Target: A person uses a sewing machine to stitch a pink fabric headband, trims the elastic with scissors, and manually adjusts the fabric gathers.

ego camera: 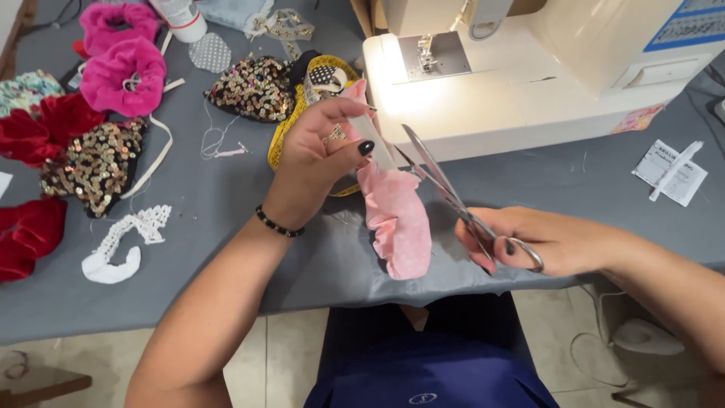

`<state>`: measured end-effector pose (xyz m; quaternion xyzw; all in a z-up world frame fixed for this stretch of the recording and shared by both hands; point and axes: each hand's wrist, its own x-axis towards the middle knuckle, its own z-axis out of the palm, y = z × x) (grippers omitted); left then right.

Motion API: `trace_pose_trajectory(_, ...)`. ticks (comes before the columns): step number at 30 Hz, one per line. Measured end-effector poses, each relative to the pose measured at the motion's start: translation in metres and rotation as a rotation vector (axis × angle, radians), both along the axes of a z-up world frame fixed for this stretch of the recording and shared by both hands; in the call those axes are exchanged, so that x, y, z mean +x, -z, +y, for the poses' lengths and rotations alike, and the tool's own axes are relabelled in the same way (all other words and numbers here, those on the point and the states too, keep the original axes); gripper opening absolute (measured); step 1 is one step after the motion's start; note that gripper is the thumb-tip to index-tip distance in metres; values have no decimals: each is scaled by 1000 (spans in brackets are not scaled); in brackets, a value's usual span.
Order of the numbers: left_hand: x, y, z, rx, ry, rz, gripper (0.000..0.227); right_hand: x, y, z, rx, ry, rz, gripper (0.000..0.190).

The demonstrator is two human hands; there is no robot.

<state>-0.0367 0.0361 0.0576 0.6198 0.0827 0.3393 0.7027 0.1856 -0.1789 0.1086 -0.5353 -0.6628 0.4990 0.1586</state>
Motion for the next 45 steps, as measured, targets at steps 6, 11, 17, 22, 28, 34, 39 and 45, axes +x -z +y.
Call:
trace_pose_trajectory(6, 5, 4, -4, -5, -20, -9, 46, -9, 26, 18, 216, -52, 333, 56)
trace_pose_trajectory(11, 10, 18, -6, 26, -72, -38, 45, -17, 45, 14, 284, 20, 361, 49)
trace_pose_trajectory(17, 7, 14, -10, 94, -76, -38, 49, -28, 56, 12, 311, 77, 393, 46)
trace_pose_trajectory(22, 5, 11, -11, 134, -97, -31, 52, -31, 73, 5, 308, 154, 410, 44)
trace_pose_trajectory(28, 4, 5, -15, 158, -129, -55, 54, -19, 81, 1, 308, 263, 451, 38)
trace_pose_trajectory(34, 5, 7, -22, 305, -211, 42, 61, 3, 48, 6, 399, 339, 388, 43)
trace_pose_trajectory(39, 2, 7, -30, 645, -213, 234, 67, -27, 24, 45, 581, 635, 31, 20)
trace_pose_trajectory(45, -5, -5, -36, 572, -109, 283, 67, -43, 38, 71, 506, 701, 119, 15)
